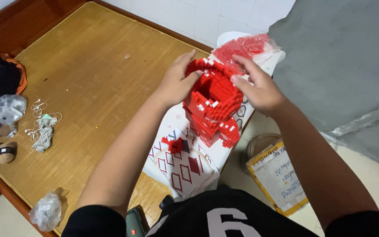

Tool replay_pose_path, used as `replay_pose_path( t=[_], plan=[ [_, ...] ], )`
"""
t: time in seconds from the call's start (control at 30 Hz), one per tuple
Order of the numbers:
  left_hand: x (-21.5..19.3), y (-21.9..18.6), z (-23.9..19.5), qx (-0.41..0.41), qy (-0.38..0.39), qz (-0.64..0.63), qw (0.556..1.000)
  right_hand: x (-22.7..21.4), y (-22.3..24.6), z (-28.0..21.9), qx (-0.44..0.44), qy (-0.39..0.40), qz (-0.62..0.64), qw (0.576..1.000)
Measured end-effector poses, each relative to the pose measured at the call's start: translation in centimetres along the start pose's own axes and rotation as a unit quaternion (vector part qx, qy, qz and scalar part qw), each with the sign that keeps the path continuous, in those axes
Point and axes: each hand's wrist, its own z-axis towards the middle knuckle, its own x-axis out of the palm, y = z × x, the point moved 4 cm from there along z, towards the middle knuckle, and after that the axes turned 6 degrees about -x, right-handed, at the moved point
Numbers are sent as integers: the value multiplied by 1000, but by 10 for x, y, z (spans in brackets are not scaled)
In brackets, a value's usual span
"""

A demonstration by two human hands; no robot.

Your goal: Assembling a large red and white beaded structure by joining sections and using a small hammer tool.

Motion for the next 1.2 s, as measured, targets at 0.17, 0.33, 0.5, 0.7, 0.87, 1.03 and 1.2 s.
replay_pose_path(
  t=[0.17,0.33,0.5,0.7,0.87,1.03,1.2],
  plan=[
    [2,1,3,-27,-33,-102,994,-11,-20,22,-47,9,37,998],
    [19,16,-8,32,-120,-159,979,0,-47,57,-151,44,136,978],
    [25,17,-25,36,-214,-145,965,11,-40,64,-187,121,212,952],
    [32,7,-33,13,-220,-142,965,17,-38,68,-248,170,110,947],
    [33,10,-33,-5,-222,-158,962,18,-38,69,-231,177,122,949],
    [33,7,-31,-10,-225,-169,960,19,-38,72,-230,182,110,950],
    [32,10,-30,0,-221,-166,961,18,-37,72,-228,177,123,949]
  ],
)
